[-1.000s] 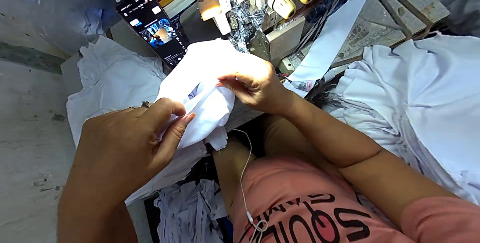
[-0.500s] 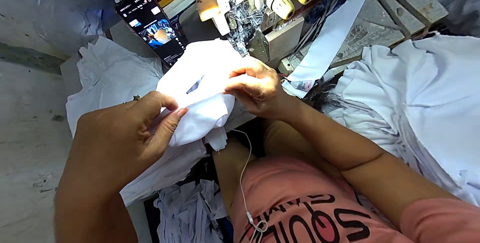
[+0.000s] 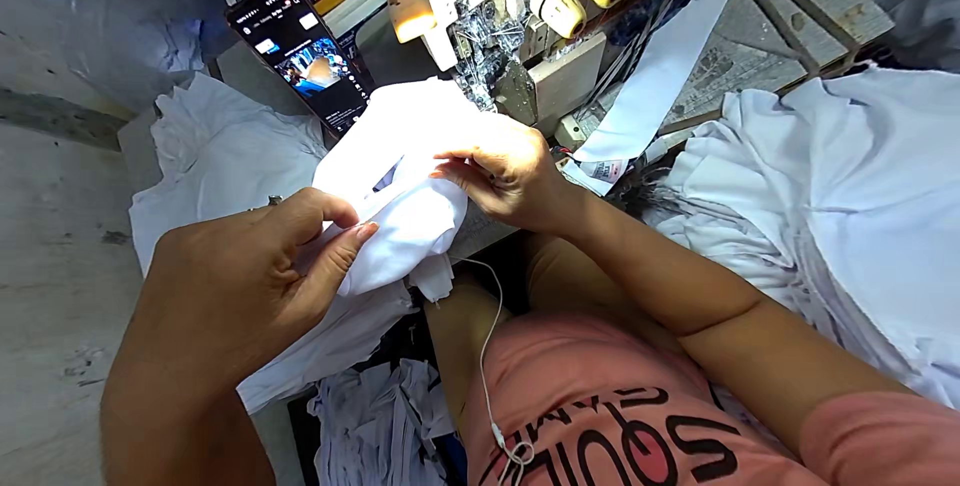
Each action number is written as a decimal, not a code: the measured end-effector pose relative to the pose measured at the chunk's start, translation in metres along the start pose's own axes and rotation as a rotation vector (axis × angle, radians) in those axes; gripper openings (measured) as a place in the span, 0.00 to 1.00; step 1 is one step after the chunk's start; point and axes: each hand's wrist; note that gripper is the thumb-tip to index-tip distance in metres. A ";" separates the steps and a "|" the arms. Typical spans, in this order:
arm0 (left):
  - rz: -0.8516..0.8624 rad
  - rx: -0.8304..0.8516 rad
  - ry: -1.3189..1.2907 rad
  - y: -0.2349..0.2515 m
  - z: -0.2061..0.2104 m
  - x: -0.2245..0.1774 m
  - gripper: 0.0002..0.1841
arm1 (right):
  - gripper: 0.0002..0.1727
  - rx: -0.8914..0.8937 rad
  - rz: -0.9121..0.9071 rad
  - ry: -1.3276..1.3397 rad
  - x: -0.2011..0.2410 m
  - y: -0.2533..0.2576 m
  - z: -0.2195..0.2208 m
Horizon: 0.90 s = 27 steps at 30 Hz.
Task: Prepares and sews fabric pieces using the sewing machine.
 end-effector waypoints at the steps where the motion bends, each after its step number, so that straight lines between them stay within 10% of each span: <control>1: 0.001 0.002 0.002 0.000 0.000 0.000 0.16 | 0.08 0.002 0.004 -0.006 0.000 0.001 0.001; 27: 0.147 -0.064 0.029 0.008 -0.001 -0.010 0.16 | 0.09 0.108 0.063 0.061 0.001 0.008 -0.009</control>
Point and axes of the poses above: each hand's wrist, its own y-axis towards the middle knuckle, its own z-axis out of the palm, x = y × z, and after that the axes turned 4 degrees about z, right-handed
